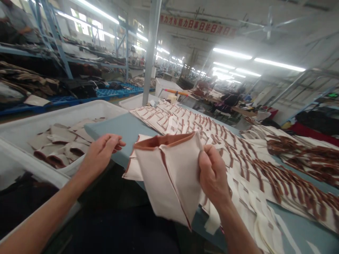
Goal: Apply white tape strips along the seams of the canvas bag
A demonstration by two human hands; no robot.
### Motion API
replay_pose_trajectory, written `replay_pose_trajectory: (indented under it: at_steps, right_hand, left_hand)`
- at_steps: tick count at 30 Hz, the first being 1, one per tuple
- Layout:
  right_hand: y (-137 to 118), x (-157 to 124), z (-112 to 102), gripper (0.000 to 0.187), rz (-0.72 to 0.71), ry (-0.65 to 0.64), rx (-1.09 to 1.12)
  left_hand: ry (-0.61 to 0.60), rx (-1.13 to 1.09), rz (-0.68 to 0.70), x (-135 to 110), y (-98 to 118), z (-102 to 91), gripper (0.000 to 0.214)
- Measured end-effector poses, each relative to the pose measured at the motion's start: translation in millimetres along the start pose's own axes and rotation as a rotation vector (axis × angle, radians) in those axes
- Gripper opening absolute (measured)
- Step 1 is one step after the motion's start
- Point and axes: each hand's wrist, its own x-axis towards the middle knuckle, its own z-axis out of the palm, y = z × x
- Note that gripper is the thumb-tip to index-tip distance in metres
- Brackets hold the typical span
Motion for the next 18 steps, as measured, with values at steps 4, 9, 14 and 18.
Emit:
replay_pose_trajectory:
  at_steps: [4, 9, 14, 18]
  right_hand:
    - [-19, -41, 2, 0.028, 0.024, -0.266, 0.049]
    - [-19, -80, 17, 0.030, 0.078, -0.425, 0.042]
    - [1, -113, 35, 0.033, 0.251, -0.601, 0.108]
    - [18, -139, 42, 0.031, 0.316, -0.684, 0.117]
  left_hand:
    - [0.019, -0.102, 0.142, -112, 39, -25.8, 0.061]
    - [-0.046, -0.148, -0.038, -202, 36, -22.2, 0.062]
    - [-0.428, -0.062, 0.000, -209, 25, -33.5, 0.045]
    - [-0.528, 0.064, 0.045, -207, 24, -26.4, 0.035]
